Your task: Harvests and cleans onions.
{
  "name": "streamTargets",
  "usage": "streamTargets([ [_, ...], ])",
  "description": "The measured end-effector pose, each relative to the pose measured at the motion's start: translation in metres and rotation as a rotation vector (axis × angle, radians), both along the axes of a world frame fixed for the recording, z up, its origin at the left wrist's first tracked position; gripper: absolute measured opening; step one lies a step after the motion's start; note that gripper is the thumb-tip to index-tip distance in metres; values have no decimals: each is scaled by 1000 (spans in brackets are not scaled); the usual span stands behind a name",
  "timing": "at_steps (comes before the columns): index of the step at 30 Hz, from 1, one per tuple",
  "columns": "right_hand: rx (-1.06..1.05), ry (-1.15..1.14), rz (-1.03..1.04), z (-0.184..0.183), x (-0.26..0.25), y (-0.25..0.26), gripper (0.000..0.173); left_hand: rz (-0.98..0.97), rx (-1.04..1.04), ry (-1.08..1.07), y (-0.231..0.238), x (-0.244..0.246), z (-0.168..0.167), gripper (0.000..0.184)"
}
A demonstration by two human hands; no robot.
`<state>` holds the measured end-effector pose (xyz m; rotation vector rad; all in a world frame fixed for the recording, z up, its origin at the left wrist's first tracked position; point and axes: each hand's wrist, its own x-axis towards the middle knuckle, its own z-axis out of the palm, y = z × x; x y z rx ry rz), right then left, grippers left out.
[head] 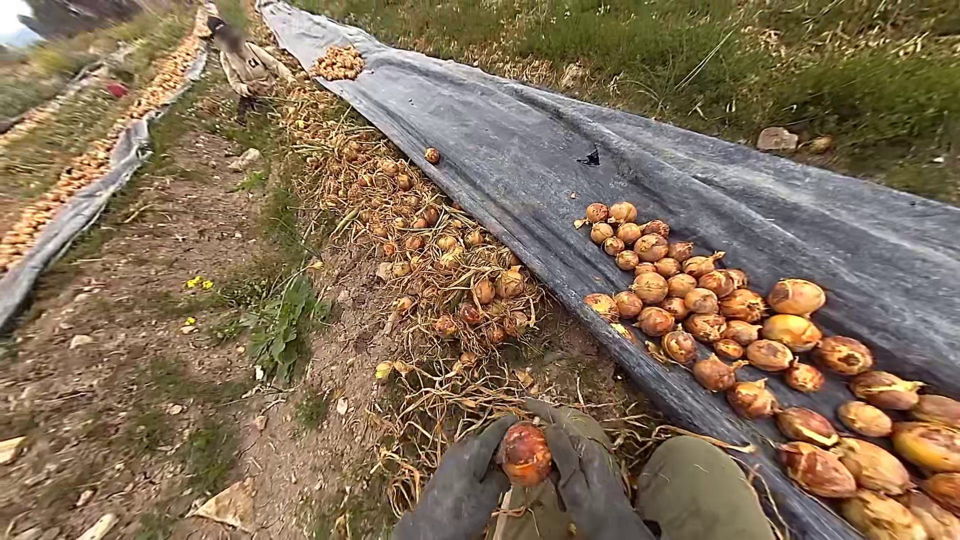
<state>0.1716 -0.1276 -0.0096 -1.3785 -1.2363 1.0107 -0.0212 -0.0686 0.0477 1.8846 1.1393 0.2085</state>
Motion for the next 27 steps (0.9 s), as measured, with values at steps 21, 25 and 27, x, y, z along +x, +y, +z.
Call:
streamTargets([
  [21, -253, -152, -7, -30, 36, -15, 54, -327, -68, 737, 27, 88, 41, 48],
  [25, 111, -362, -251, -6, 86, 29, 55, 16, -108, 832, 89, 60, 23, 43],
  [27, 65, -336, -316, 6, 108, 47, 55, 125, -116, 850, 129, 37, -12, 44],
])
